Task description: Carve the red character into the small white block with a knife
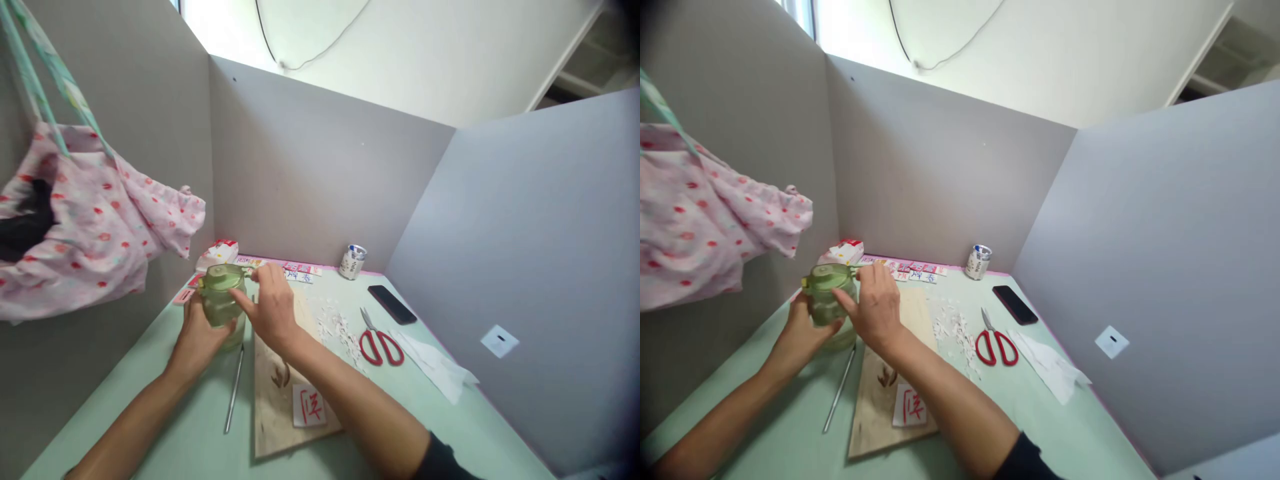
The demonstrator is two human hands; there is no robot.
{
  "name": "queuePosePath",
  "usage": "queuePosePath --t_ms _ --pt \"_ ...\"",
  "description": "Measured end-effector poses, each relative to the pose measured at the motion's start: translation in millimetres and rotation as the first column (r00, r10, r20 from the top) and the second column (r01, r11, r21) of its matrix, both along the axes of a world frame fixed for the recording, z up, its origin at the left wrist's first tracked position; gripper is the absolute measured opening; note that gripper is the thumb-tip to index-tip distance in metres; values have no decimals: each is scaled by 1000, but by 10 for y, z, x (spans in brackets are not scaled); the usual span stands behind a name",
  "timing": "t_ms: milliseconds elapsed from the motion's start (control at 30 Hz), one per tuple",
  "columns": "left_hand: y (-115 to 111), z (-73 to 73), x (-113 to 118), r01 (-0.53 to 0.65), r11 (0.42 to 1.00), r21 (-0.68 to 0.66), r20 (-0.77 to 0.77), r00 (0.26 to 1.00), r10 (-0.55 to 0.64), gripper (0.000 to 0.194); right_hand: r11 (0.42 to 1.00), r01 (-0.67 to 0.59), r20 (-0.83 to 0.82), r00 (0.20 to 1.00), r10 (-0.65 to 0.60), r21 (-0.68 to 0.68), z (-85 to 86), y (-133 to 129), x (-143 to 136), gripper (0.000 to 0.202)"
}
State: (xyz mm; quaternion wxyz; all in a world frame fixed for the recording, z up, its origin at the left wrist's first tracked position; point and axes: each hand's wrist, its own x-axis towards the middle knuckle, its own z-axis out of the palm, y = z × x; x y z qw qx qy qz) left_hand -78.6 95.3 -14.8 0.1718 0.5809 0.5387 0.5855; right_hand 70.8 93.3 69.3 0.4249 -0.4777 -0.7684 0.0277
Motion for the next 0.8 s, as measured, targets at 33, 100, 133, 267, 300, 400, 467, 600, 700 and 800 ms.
queuePosePath --t_ms 33,100,133,267,300,400,467,600,700,800 --pt "-30 -8 -9 13 1000 -8 -15 1000 -13 63 999 -3 -25 1000 2 -46 -58 -31 44 35" --pt "-88 -15 -16 32 999 -21 -38 999 -33 79 992 -16 -73 997 7 -124 -134 -78 87 45" --pt "-113 -13 -17 30 999 -24 -46 998 -31 84 986 -30 -108 994 13 -163 -151 -91 86 50" --pt "-183 30 -27 7 1000 -20 -90 996 -9 81 943 -186 -264 958 112 -275 -152 -73 3 57" --pt "-192 41 -32 7 1000 -18 -103 995 -9 77 929 -232 -301 943 142 -289 -152 -59 -21 59" --pt "-201 48 -40 6 1000 -2 -126 992 -6 67 897 -310 -399 901 172 -314 -169 -27 -67 69" --pt "-197 32 -39 2 1000 17 -130 992 0 67 883 -339 -452 876 170 -325 -182 -20 -78 69" --pt "-185 -13 -38 -15 999 42 -130 991 20 63 846 -423 -539 817 203 -323 -163 -31 -87 65" --pt "-184 -39 -38 -24 998 54 -125 992 31 62 823 -470 -584 781 221 -318 -135 -40 -108 66" --pt "-182 -52 -37 -36 998 58 -110 993 42 64 815 -481 -615 762 206 -323 -135 -35 -141 67"
